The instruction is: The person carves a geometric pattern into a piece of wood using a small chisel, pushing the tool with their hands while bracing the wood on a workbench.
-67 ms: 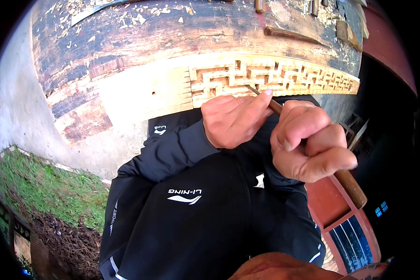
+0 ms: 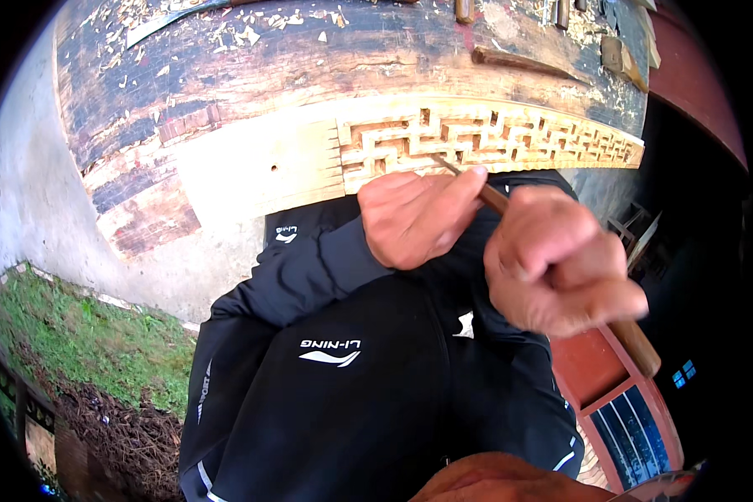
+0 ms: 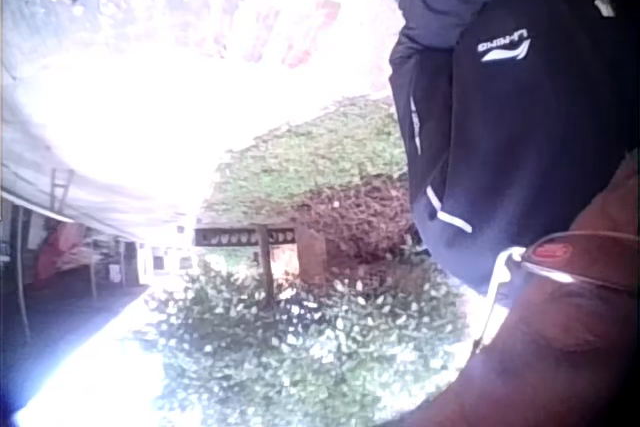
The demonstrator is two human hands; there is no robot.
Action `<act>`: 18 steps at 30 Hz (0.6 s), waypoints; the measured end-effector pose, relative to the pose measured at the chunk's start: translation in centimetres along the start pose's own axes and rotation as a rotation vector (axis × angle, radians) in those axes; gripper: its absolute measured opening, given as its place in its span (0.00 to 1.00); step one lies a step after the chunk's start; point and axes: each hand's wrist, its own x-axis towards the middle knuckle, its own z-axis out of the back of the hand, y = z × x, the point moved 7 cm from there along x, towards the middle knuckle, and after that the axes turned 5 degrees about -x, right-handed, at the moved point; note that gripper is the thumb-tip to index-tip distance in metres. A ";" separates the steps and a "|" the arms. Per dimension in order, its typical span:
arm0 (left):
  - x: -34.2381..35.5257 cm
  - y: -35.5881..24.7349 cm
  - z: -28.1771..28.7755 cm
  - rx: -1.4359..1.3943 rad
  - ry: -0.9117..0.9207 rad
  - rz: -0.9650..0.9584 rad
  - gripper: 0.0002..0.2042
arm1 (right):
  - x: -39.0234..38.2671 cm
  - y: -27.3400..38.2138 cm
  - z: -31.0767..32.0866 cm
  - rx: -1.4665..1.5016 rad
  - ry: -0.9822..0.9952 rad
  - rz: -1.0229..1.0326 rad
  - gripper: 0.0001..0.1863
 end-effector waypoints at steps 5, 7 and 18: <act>0.3 0.0 0.1 -0.091 -0.046 0.017 0.32 | 0.8 1.8 -0.2 -0.096 0.104 -0.066 0.25; 0.3 -0.2 -0.1 -0.072 0.012 0.064 0.32 | 1.2 1.9 0.1 -0.030 0.157 -0.040 0.24; 1.8 1.7 3.2 -0.295 -0.019 0.389 0.30 | 4.0 -1.3 3.0 0.121 0.007 -0.269 0.36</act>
